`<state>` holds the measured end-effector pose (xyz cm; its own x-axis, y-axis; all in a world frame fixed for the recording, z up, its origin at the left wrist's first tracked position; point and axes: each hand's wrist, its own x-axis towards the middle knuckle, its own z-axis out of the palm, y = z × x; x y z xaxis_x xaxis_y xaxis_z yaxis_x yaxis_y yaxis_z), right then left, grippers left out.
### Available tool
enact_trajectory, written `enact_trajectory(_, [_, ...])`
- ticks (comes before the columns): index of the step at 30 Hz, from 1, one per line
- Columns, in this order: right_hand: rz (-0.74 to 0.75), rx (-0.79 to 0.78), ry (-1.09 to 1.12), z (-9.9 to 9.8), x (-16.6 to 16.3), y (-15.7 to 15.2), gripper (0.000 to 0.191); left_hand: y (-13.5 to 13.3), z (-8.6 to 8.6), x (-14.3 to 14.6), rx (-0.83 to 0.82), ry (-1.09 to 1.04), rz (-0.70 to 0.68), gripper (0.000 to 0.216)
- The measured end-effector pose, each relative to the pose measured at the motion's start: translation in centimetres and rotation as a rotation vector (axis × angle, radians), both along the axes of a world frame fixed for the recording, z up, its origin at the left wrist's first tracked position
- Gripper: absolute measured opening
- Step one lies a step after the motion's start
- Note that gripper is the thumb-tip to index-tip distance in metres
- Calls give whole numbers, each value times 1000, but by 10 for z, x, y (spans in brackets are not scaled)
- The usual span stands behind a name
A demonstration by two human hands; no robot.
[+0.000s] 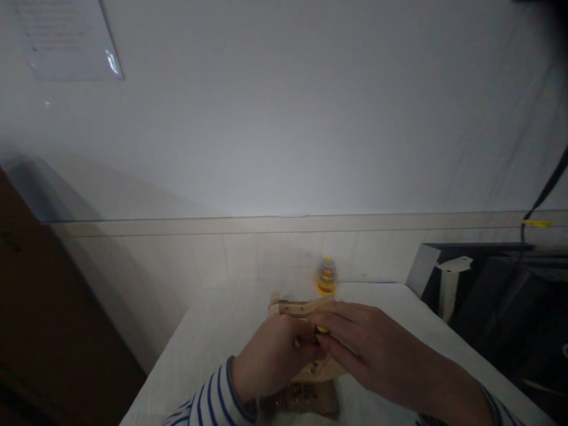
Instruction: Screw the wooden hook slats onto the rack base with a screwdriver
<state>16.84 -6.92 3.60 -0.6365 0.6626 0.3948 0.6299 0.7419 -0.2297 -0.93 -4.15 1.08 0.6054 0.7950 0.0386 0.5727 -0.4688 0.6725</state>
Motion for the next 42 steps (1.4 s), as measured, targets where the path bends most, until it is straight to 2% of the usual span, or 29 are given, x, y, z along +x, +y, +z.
enact_trajectory(7, [-6,31,-13,-1,0,1,21,0,-1,-1,-3,-74,-53,16])
enact_trajectory(14, [-25,68,-24,-3,0,2,19,0,1,-2,5,-45,-94,20])
enact_trajectory(27, [-57,31,-57,-4,-1,3,19,0,3,-2,0,-93,-138,20])
enact_trajectory(31, [-50,29,-46,-4,-2,3,18,0,2,-2,0,-69,-120,20])
enact_trajectory(37, [-58,7,-52,-4,-3,3,16,0,0,-1,9,-4,-21,18])
enact_trajectory(42, [-34,-30,-38,-5,-2,4,16,2,-2,-1,28,18,-12,20])
